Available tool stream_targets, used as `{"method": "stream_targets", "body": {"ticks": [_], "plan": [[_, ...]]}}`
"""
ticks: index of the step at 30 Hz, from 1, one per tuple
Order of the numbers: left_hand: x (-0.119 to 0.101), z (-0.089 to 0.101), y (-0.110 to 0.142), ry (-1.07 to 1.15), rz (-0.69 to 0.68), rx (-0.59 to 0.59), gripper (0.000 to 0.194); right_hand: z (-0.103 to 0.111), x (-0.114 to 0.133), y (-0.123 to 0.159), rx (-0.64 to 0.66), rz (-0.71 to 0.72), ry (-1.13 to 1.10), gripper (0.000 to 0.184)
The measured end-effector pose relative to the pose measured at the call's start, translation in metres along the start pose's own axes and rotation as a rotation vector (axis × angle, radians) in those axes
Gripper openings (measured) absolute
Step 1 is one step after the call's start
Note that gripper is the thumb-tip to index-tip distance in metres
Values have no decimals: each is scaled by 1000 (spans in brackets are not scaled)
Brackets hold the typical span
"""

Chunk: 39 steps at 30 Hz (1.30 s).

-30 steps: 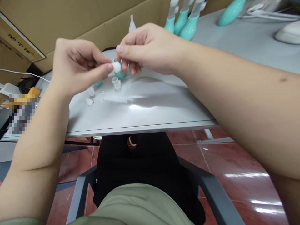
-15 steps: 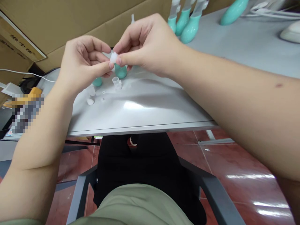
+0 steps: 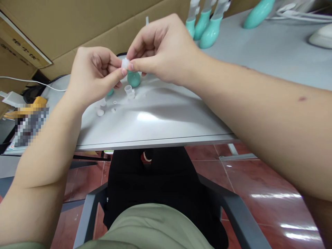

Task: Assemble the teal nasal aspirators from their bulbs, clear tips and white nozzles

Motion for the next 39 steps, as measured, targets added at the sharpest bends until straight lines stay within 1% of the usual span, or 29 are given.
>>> {"method": "stream_targets", "body": {"ticks": [3, 9, 16, 18, 20, 23, 26, 29, 31, 35, 39], "plan": [[0, -1, 0, 0, 7, 16, 29, 0, -2, 0, -10, 6, 17, 28], [3, -2, -3, -29, 32, -6, 32, -1, -8, -2, -24, 10, 52, 27], [3, 1, -4, -57, 52, 23, 30, 0, -15, -5, 41, 2, 88, 28], [4, 0, -4, -44, 50, 12, 29, 1, -17, -5, 63, 5, 81, 26], [5, -2, -4, -5, 52, -4, 27, 1, -17, -5, 71, -5, 46, 29], [6, -4, -3, 77, 78, 6, 25, -2, -15, -5, 38, -33, -15, 35], [5, -3, -3, 127, 97, 17, 27, -7, -10, -4, -13, -33, -34, 39], [3, 0, -2, 109, 119, -11, 31, -10, -6, -3, -56, -26, -52, 34], [2, 1, -2, 113, 126, -17, 30, -11, -5, -2, -69, -26, -52, 32], [1, -1, -1, 130, 135, -1, 30, -11, -2, 2, -93, -25, -23, 31], [-2, -3, -2, 92, 153, -7, 33, -10, -2, 1, -72, -32, -13, 31]]}}
Point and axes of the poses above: each hand's wrist, its own y-axis away from the middle knuckle, its own z-axis out of the back of the hand, x = y × z, the point moved 3 cm from there along -y, towards the middle knuckle, and after that the axes turned 4 degrees about -y, right-handed, at the moved point
